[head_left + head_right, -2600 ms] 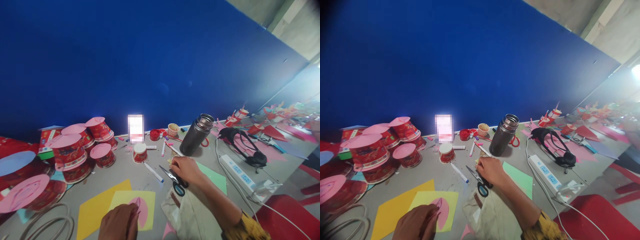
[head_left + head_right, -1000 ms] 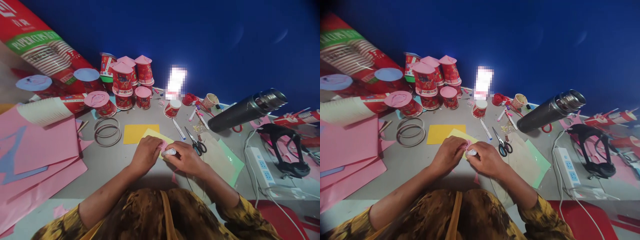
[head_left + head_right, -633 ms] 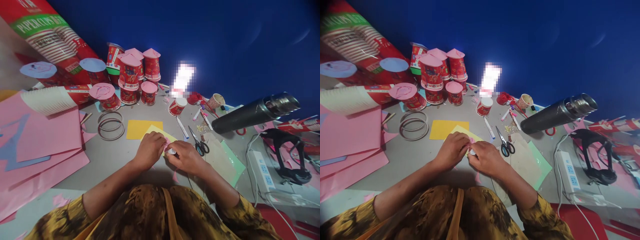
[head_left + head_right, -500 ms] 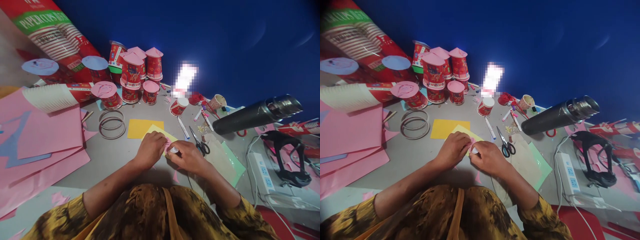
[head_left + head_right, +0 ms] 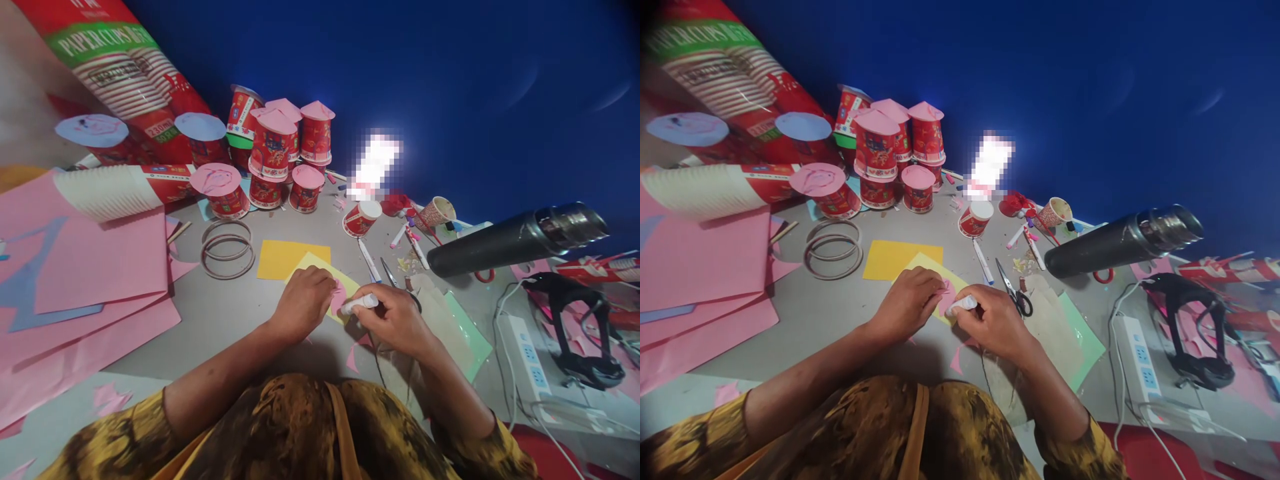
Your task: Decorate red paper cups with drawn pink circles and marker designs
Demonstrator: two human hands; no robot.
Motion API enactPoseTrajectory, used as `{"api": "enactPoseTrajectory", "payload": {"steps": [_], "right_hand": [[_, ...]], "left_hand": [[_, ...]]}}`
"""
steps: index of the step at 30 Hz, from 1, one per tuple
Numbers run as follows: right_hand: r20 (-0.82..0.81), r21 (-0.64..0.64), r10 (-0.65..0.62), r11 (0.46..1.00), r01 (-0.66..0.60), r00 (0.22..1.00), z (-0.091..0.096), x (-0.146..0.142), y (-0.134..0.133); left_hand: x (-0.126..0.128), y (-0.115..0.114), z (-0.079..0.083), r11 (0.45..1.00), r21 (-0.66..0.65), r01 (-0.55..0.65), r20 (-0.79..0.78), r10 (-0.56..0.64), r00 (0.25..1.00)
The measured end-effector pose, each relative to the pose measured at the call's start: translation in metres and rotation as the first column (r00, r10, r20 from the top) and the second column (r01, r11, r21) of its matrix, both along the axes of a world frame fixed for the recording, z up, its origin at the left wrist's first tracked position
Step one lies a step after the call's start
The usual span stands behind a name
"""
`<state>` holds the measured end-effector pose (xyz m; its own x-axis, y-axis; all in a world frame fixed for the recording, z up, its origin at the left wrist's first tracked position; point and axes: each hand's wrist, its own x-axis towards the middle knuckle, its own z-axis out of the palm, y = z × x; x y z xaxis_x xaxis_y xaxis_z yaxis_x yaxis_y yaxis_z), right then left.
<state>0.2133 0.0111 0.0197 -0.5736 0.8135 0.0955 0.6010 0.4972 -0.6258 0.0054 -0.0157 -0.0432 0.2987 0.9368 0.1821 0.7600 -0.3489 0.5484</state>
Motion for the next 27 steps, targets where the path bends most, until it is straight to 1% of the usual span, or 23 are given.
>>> {"api": "enactPoseTrajectory", "payload": {"steps": [3,7,10,12,14,16,18,20,24,26,27], "right_hand": [[0.011,0.086,-0.003,0.996,0.002,1.0,-0.009,-0.006,0.002],[0.061,0.13,0.063,0.989,-0.07,0.996,-0.02,-0.012,0.002],[0.128,0.074,0.111,0.99,-0.121,0.986,-0.017,-0.009,0.001],[0.127,0.036,0.117,0.992,-0.123,0.985,-0.012,-0.006,0.0],[0.085,0.053,0.076,0.995,-0.08,0.994,-0.01,-0.006,0.0],[0.052,0.099,0.03,0.994,-0.035,0.998,-0.012,-0.009,0.001],[0.068,0.126,0.024,0.991,-0.033,0.997,-0.016,-0.012,0.001],[0.11,0.127,0.047,0.99,-0.061,0.993,-0.019,-0.014,0.001],[0.164,0.047,0.126,0.99,-0.135,0.978,-0.014,-0.011,0.001],[0.14,0.006,0.126,0.992,-0.128,0.982,-0.008,-0.008,0.001],[0.117,0.007,0.104,0.994,-0.105,0.988,-0.006,-0.007,0.002]], "left_hand": [[0.001,0.0,-0.001,1.0,0.001,-0.009,-0.006,0.009,1.0],[0.001,0.0,-0.001,1.0,0.004,-0.002,-0.012,0.002,1.0],[0.001,0.0,-0.001,1.0,0.0,0.001,-0.013,-0.001,1.0],[0.0,0.0,-0.001,1.0,-0.004,-0.001,-0.014,0.001,1.0],[0.0,0.0,-0.001,1.0,-0.005,-0.001,-0.014,0.001,1.0],[0.001,0.0,-0.001,1.0,-0.003,0.0,-0.014,0.0,1.0],[0.001,0.0,0.0,1.0,0.0,0.001,-0.013,-0.001,1.0],[0.001,0.0,0.0,1.0,0.003,0.001,-0.01,-0.001,1.0],[0.0,-0.001,0.0,1.0,0.009,-0.001,-0.001,0.001,1.0],[0.0,-0.001,0.0,1.0,0.011,-0.001,0.001,0.001,1.0],[0.0,-0.001,-0.001,1.0,0.012,0.0,0.0,0.0,1.0]]}}
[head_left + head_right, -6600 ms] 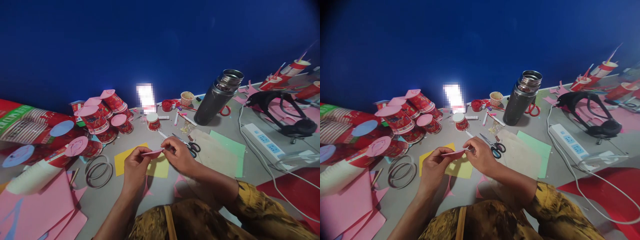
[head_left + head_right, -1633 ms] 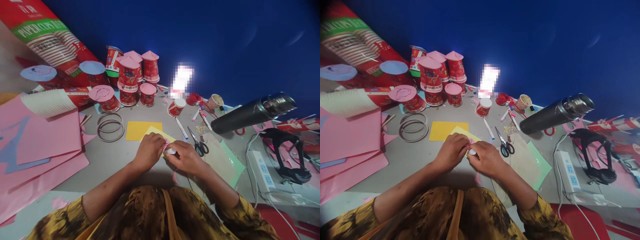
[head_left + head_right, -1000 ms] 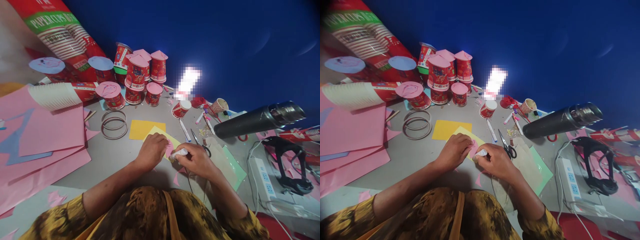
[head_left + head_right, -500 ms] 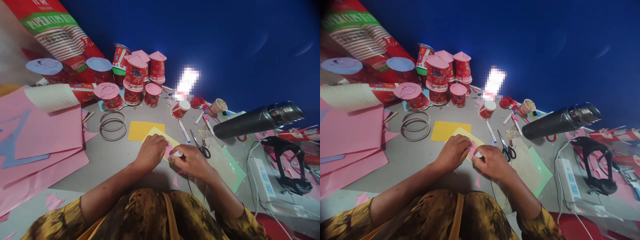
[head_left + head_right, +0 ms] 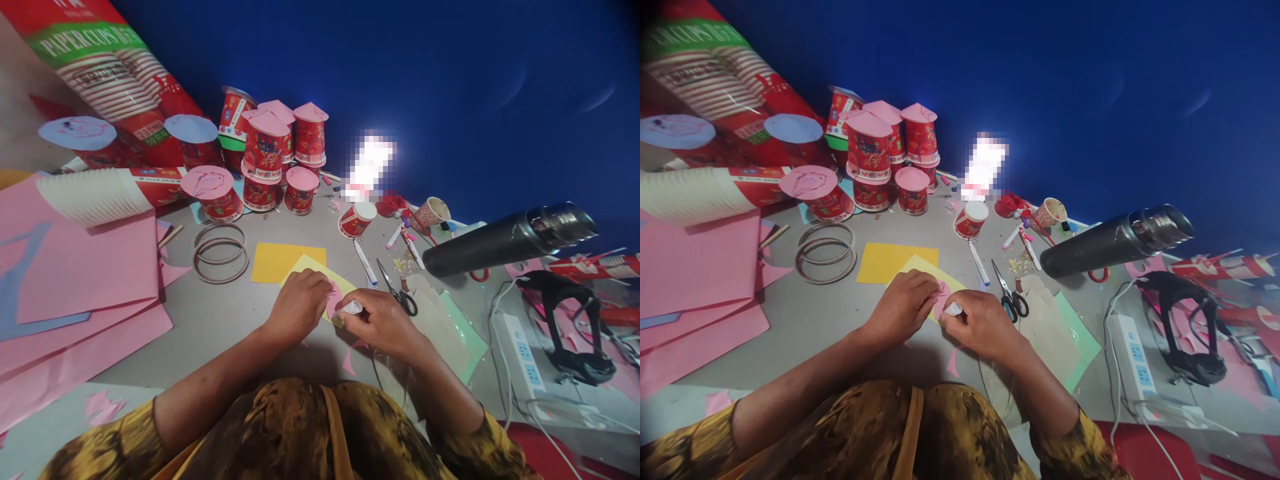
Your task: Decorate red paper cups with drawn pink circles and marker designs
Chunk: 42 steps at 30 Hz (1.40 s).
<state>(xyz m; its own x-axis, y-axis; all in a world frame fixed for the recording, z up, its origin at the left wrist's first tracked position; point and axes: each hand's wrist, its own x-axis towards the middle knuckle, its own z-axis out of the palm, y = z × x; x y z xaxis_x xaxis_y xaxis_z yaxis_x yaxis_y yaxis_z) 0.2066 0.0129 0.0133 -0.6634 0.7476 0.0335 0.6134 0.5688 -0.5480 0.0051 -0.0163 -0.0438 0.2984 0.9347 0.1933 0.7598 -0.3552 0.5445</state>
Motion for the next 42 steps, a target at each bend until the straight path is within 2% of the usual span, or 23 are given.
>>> {"api": "enactPoseTrajectory", "payload": {"steps": [4,9,14,17,20,22,25,27,29,33,35,39,42], "right_hand": [[-0.051,0.078,-0.07,0.994,0.074,0.996,-0.002,-0.003,0.003],[0.017,0.091,0.002,0.996,-0.003,1.0,-0.012,-0.011,0.004],[0.039,0.025,0.079,0.996,-0.08,0.996,-0.002,-0.005,0.003],[-0.044,0.053,0.003,0.999,0.0,0.999,0.0,-0.002,0.004],[-0.03,0.087,-0.02,0.996,0.023,0.999,-0.005,-0.003,0.004],[0.005,0.063,0.021,0.998,-0.021,1.0,-0.006,-0.005,0.001],[-0.027,-0.066,0.066,0.996,-0.068,0.997,0.003,0.0,-0.004],[-0.082,-0.175,0.008,0.984,-0.022,0.997,0.013,0.008,-0.006],[-0.133,-0.229,-0.117,0.97,0.085,0.984,0.023,0.019,-0.007],[-0.15,-0.191,-0.317,0.939,0.287,0.936,0.028,0.038,-0.005],[-0.123,-0.152,-0.352,0.931,0.333,0.928,0.023,0.043,-0.004],[-0.078,-0.132,-0.333,0.938,0.322,0.94,0.009,0.047,-0.005],[-0.081,-0.118,-0.365,0.928,0.354,0.928,0.004,0.051,-0.004]], "left_hand": [[0.0,0.001,0.0,1.0,0.004,-0.001,-0.008,0.001,1.0],[0.001,0.001,0.0,1.0,0.013,-0.002,-0.01,0.002,1.0],[0.0,0.001,0.0,1.0,0.012,0.005,-0.006,-0.005,1.0],[0.0,0.0,0.0,1.0,0.008,0.008,-0.01,-0.008,1.0],[0.0,0.001,0.0,1.0,0.006,0.006,-0.014,-0.006,1.0],[0.0,0.001,0.0,1.0,0.006,0.007,-0.013,-0.007,1.0],[-0.001,0.001,-0.001,1.0,0.006,0.012,-0.008,-0.012,1.0],[-0.001,0.001,-0.002,1.0,0.005,0.011,-0.006,-0.011,1.0],[-0.001,0.001,-0.003,1.0,0.002,0.011,-0.003,-0.011,1.0],[-0.002,0.001,-0.002,1.0,-0.003,0.015,-0.005,-0.015,1.0],[-0.001,0.001,0.0,1.0,-0.004,0.021,-0.014,-0.021,1.0],[0.0,0.0,0.004,0.999,-0.003,0.032,-0.044,-0.032,0.999],[0.001,-0.001,0.005,0.999,0.001,0.037,-0.066,-0.037,0.997]]}}
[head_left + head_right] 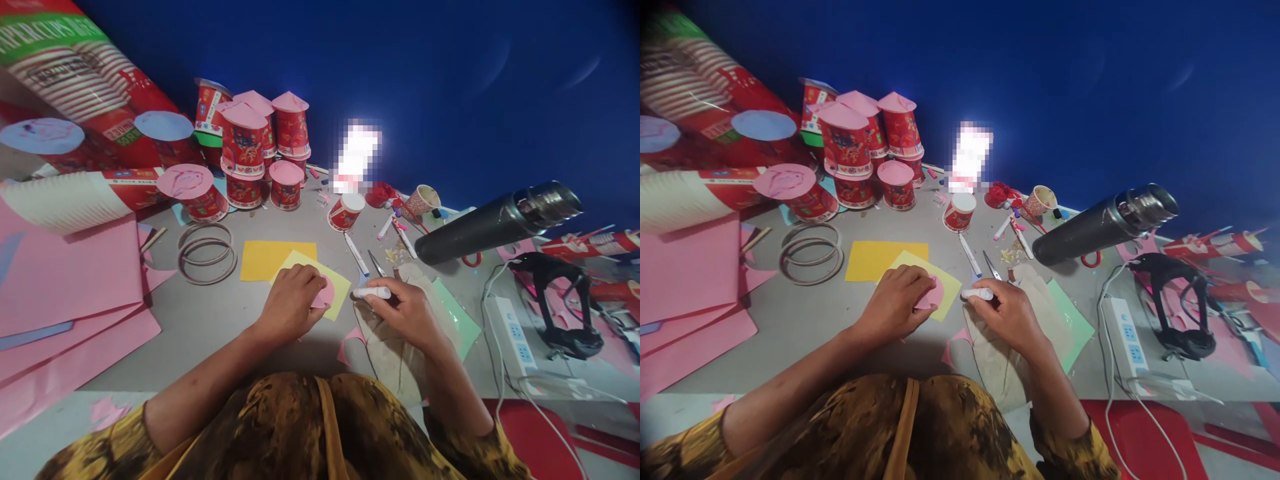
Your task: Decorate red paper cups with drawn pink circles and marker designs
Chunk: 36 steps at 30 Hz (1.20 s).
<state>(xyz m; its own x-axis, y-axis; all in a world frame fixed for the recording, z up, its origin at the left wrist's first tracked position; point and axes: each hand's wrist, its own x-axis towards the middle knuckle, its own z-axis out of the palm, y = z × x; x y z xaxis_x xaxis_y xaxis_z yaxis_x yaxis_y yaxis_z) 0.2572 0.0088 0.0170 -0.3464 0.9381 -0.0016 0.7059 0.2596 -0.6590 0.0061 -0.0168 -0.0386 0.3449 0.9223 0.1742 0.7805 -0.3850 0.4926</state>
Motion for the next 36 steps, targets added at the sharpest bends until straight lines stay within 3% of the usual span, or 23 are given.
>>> {"api": "enactPoseTrajectory", "payload": {"steps": [4,8,13,18,25,28,33,34,36], "right_hand": [[-0.004,0.081,-0.103,0.991,0.103,0.995,-0.005,0.008,0.007],[-0.056,0.127,-0.235,0.962,0.24,0.971,-0.015,0.016,0.018],[-0.2,0.053,-0.357,0.926,0.374,0.912,-0.033,0.022,0.028],[-0.272,-0.039,-0.441,0.893,0.448,0.856,-0.045,0.026,0.034],[-0.224,-0.021,-0.392,0.917,0.398,0.892,-0.05,0.036,0.044],[-0.189,0.043,-0.368,0.923,0.382,0.91,-0.044,0.038,0.046],[-0.255,0.173,-0.332,0.909,0.38,0.908,-0.018,0.014,0.027],[-0.306,0.124,-0.295,0.93,0.346,0.905,-0.012,0.005,0.021],[-0.416,-0.175,-0.177,0.978,0.112,0.892,0.0,-0.015,0.01]], "left_hand": [[-0.002,-0.002,0.001,1.0,-0.003,0.018,0.005,-0.018,1.0],[-0.009,-0.004,-0.003,0.999,0.012,0.04,0.11,-0.041,0.993],[-0.016,-0.002,-0.009,0.994,0.108,0.026,0.246,-0.052,0.968],[-0.017,0.0,-0.003,0.984,0.163,-0.065,0.373,-0.001,0.928],[-0.018,-0.002,0.009,0.947,0.23,-0.226,0.523,0.075,0.849],[-0.018,-0.004,0.018,0.951,0.136,-0.277,0.591,0.147,0.793],[-0.014,-0.006,0.037,0.929,-0.01,-0.37,0.757,0.249,0.604],[-0.012,-0.006,0.041,0.92,0.012,-0.392,0.765,0.244,0.596],[-0.009,-0.005,0.046,0.895,0.123,-0.428,0.741,0.204,0.64]]}}
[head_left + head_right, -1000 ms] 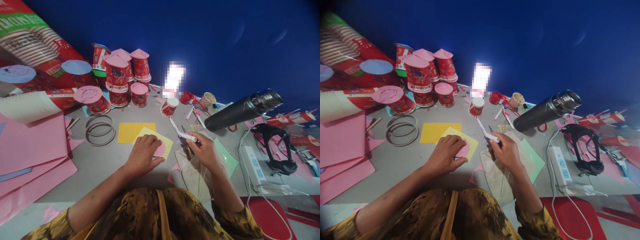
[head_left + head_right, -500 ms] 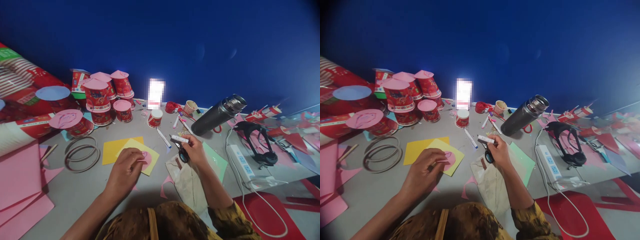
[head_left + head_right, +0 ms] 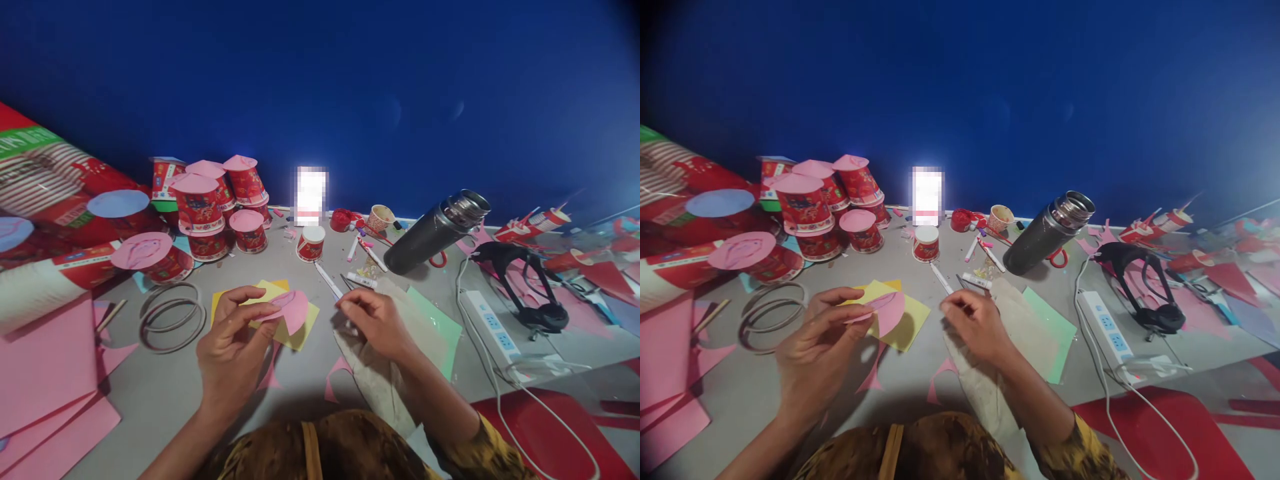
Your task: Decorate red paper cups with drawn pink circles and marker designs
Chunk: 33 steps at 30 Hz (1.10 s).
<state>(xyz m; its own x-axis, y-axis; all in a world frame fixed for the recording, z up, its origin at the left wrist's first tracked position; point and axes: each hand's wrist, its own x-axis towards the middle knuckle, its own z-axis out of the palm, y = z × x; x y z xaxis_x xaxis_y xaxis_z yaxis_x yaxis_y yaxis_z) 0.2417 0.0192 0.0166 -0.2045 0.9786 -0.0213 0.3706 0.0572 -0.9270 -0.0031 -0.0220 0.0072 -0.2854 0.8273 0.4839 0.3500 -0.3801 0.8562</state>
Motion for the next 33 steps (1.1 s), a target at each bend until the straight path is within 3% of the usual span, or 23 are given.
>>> {"api": "enactPoseTrajectory", "payload": {"steps": [2,4,7,9,12,13,15,17,18,22,27,33], "right_hand": [[-0.193,-0.168,0.208,0.956,-0.241,0.959,0.007,-0.019,-0.004],[-0.321,-0.23,0.205,0.93,-0.285,0.925,0.011,-0.033,-0.003],[-0.429,-0.32,0.048,0.926,-0.202,0.902,0.011,-0.046,0.003],[-0.456,-0.347,-0.011,0.923,-0.167,0.89,0.01,-0.051,0.005],[-0.464,-0.284,-0.08,0.957,-0.062,0.882,0.009,-0.056,0.006],[-0.473,-0.26,-0.105,0.965,-0.025,0.875,0.009,-0.057,0.005],[-0.493,-0.239,-0.135,0.971,0.015,0.859,0.009,-0.059,0.006],[-0.494,-0.232,-0.138,0.972,0.023,0.859,0.009,-0.06,0.006],[-0.483,-0.227,-0.134,0.974,0.024,0.865,0.009,-0.06,0.006],[-0.462,-0.226,-0.128,0.974,0.023,0.878,0.004,-0.059,0.005],[-0.512,-0.277,-0.183,0.96,0.04,0.839,-0.008,-0.058,0.001],[-0.548,-0.271,-0.192,0.962,0.044,0.814,-0.01,-0.06,0.0]], "left_hand": [[0.003,0.001,0.002,0.994,0.114,0.004,-0.097,0.007,0.995],[0.006,0.0,0.002,0.98,0.187,0.069,-0.159,-0.039,0.987],[0.008,-0.001,-0.002,0.971,0.174,0.161,-0.185,-0.129,0.974],[0.008,-0.002,-0.005,0.983,0.113,0.143,-0.146,-0.126,0.981],[0.002,0.001,-0.007,0.988,-0.113,0.101,0.142,-0.085,0.986],[0.0,0.002,-0.006,0.965,-0.215,0.15,0.297,-0.081,0.951],[-0.005,0.005,-0.002,0.874,-0.351,0.337,0.581,-0.079,0.81],[-0.006,0.008,0.002,0.784,-0.381,0.49,0.718,-0.084,0.691],[-0.005,0.01,0.005,0.762,-0.386,0.52,0.73,-0.092,0.677],[0.006,0.014,0.012,0.745,-0.444,0.497,0.667,-0.096,0.739],[0.018,0.017,0.015,0.673,-0.483,0.56,0.749,-0.012,0.662],[0.019,0.018,0.012,0.685,-0.471,0.556,0.762,-0.001,0.647]]}}
